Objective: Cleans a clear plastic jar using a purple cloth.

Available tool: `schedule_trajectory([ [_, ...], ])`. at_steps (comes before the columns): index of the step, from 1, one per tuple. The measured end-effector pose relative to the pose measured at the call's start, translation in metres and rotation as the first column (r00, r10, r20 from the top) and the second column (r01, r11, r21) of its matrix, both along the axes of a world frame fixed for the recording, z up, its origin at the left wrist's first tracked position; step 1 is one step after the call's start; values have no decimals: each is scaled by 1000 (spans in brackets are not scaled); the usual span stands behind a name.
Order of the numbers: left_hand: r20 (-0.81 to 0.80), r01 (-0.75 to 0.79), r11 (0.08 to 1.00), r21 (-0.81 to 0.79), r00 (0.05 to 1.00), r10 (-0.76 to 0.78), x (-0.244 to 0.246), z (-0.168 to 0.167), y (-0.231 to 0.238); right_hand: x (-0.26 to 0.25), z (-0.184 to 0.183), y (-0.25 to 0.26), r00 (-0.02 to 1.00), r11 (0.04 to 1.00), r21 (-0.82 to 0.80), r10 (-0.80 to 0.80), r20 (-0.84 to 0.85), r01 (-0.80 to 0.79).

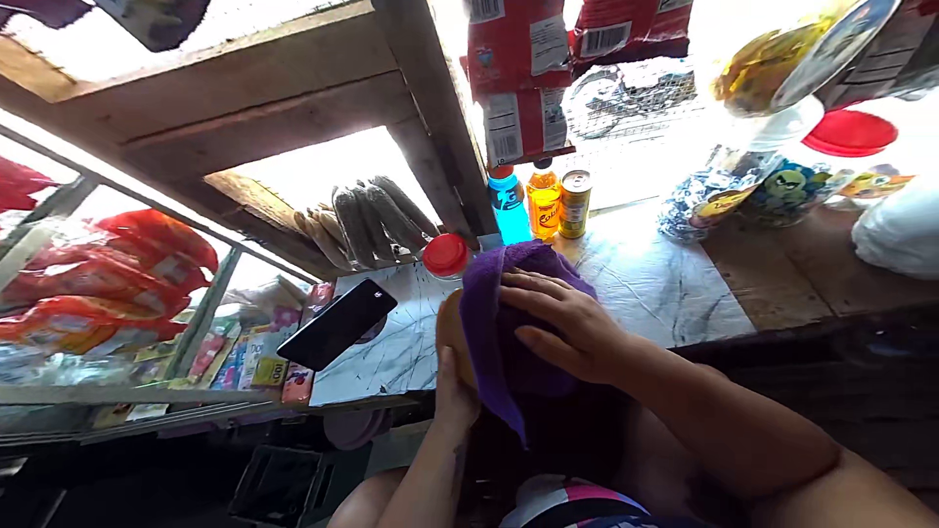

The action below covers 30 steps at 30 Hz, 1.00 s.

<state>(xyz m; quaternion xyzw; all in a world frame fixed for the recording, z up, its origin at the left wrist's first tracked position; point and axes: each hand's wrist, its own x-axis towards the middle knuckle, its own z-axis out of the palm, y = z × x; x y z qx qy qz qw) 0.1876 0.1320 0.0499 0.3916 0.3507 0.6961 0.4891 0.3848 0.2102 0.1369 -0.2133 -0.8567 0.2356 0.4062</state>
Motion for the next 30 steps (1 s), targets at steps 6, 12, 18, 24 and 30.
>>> schedule_trajectory([
  [6,-142,-122,977,-175,985,98,-14,8,6,8,-10,28,966,948,-315,38,254,45],
  [12,-98,-160,953,-258,985,139,-8,21,7,20,-36,58,979,782,-617,44,198,89],
  [18,-115,-207,857,-472,978,173,-15,45,3,25,-41,57,965,683,-688,-101,242,244],
  [24,-352,-170,925,-341,935,42,-12,56,-14,23,-29,46,887,719,-553,-198,417,421],
  [30,-582,-266,926,-270,811,63,-24,58,-17,27,-15,48,872,768,-464,-247,423,442],
])
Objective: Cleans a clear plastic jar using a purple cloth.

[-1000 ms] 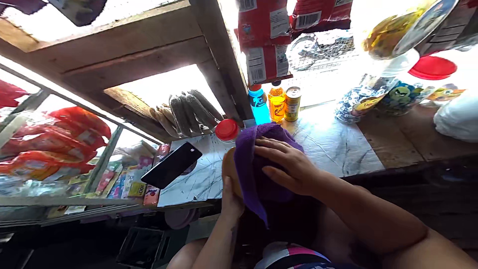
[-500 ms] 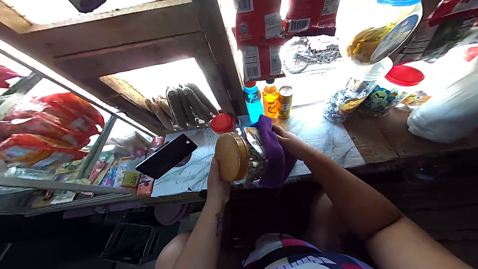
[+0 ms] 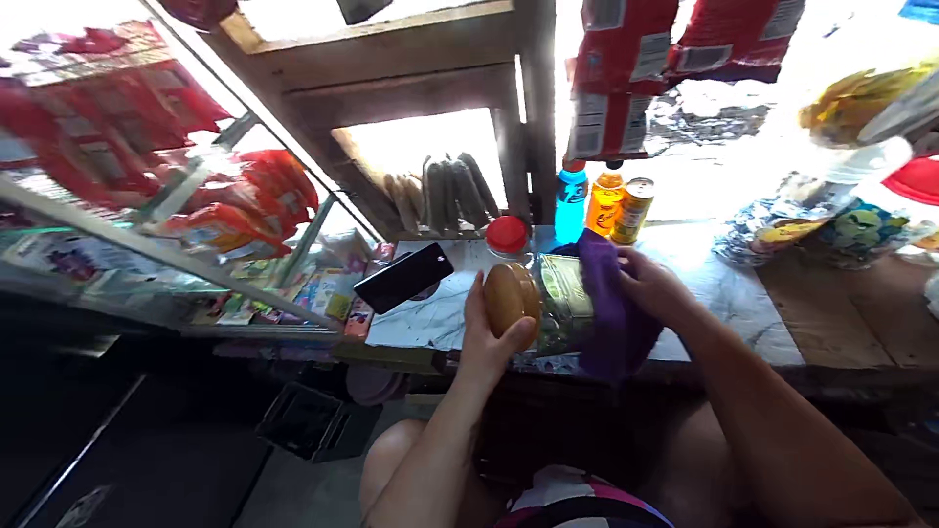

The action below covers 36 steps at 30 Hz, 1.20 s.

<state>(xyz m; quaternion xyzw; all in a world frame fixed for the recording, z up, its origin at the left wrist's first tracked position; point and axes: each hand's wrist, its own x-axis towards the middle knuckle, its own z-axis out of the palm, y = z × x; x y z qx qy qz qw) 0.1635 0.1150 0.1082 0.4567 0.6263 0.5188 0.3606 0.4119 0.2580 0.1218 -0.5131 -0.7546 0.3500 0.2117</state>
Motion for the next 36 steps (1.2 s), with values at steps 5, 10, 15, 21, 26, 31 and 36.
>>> schedule_trajectory([
  [5,-44,23,999,-25,999,-24,1,4,1,17,12,0,957,983,65,-151,-248,172],
  [10,-4,-10,998,68,1000,10,7,2,0,30,40,-12,814,900,236,-186,-550,365],
  [15,-211,114,861,496,977,-8,28,-13,2,31,28,-20,655,785,506,175,-735,357],
  [21,-520,417,684,598,852,-64,40,-16,9,13,28,-38,772,560,787,609,-180,-258],
  [26,-628,538,631,558,772,-103,37,-11,9,22,29,-25,803,688,567,591,-75,-453],
  [31,-657,547,668,505,745,-114,34,-9,11,25,22,-6,914,899,272,386,-126,-343],
  [36,-675,551,678,486,730,-110,35,-12,12,29,14,8,935,948,133,310,-174,-289],
])
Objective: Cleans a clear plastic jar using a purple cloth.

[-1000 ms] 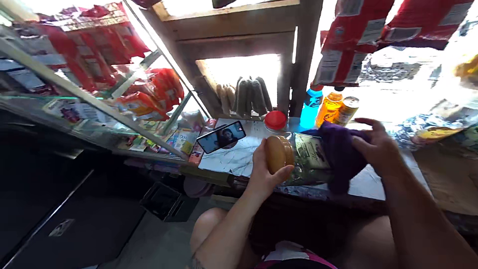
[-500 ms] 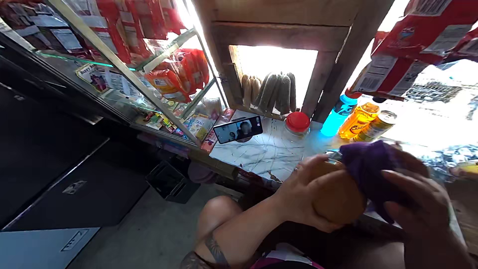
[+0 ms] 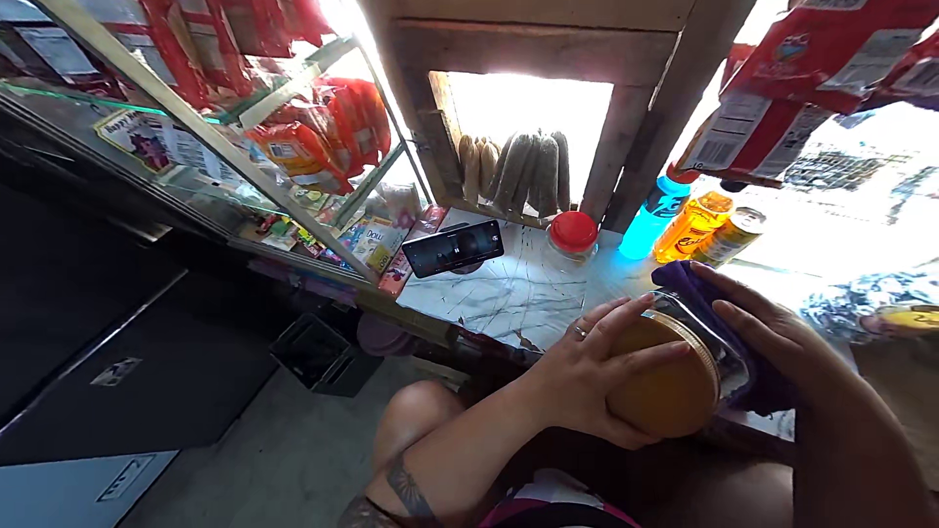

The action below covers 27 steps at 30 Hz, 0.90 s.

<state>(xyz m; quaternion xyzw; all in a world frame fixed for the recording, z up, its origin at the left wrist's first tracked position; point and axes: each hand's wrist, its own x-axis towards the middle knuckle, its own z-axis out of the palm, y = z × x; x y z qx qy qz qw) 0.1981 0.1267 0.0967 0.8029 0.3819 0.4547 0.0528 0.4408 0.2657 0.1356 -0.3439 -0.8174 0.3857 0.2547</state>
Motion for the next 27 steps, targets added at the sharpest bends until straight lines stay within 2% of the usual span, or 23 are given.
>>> schedule_trajectory([
  [6,-78,-50,997,-61,996,46,-3,4,-7,0,-3,7,995,992,-80,-91,42,94],
  [10,-61,-163,984,-69,985,159,0,-1,-12,-3,1,9,982,979,-124,-145,120,160],
  [14,8,-229,954,-195,972,235,0,-5,-15,-1,-3,16,978,969,-160,-170,121,189],
  [19,74,-169,928,-332,976,204,-7,4,-22,-2,-5,15,973,905,-360,-224,45,225],
  [22,166,-94,858,-504,965,203,-7,12,-29,-5,-6,10,970,870,-450,-240,-29,202],
  [25,260,-99,823,-559,922,287,-5,12,-29,-9,-7,3,966,912,-376,-228,-125,167],
  [27,315,-95,842,-531,901,300,-2,6,-28,-12,-6,-2,957,939,-286,-242,-158,190],
])
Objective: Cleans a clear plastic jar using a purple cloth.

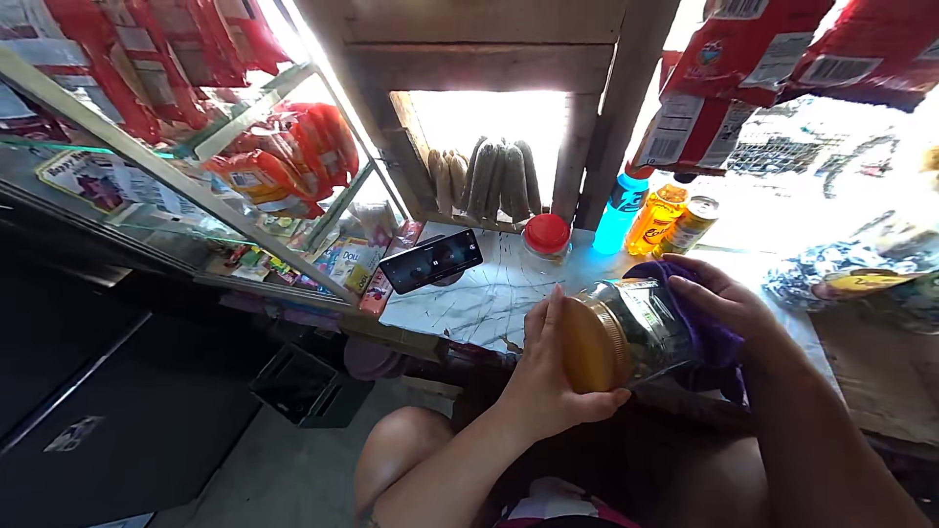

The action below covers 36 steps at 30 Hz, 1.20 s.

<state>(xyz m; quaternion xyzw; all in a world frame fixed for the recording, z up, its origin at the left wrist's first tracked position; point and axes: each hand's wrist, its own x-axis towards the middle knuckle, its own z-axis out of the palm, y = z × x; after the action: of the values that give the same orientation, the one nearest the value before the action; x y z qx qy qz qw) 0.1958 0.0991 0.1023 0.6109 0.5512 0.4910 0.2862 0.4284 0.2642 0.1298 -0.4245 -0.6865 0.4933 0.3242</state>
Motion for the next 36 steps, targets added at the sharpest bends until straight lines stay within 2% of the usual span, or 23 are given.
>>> schedule_trajectory([
  [3,39,-11,993,114,999,7,4,-15,5,-2,3,-1,998,992,112,-55,-15,57],
  [6,-2,-36,981,192,999,37,7,-27,13,-4,2,3,994,967,232,-112,7,108],
  [10,-2,-54,975,216,998,56,11,-37,19,-7,1,6,988,937,322,-151,30,134],
  [13,-11,-53,975,216,998,57,14,-38,19,-5,1,8,985,923,375,-139,106,90],
  [17,-22,-73,975,209,997,80,17,-38,18,-9,-2,1,947,812,583,-175,269,-16],
  [20,-35,-89,973,213,994,99,20,-36,17,-19,3,-15,926,715,693,-194,323,-93],
  [27,-115,-78,956,284,987,115,29,-31,15,-37,13,-64,977,528,824,53,208,-204],
  [29,-98,-65,956,287,990,97,31,-31,14,-41,12,-72,977,487,848,62,203,-208],
  [31,-88,-56,956,287,993,85,32,-32,14,-42,11,-71,981,498,847,38,191,-184],
  [36,-135,-32,970,242,989,66,32,-27,14,-32,10,-52,983,630,764,-6,184,-139],
])
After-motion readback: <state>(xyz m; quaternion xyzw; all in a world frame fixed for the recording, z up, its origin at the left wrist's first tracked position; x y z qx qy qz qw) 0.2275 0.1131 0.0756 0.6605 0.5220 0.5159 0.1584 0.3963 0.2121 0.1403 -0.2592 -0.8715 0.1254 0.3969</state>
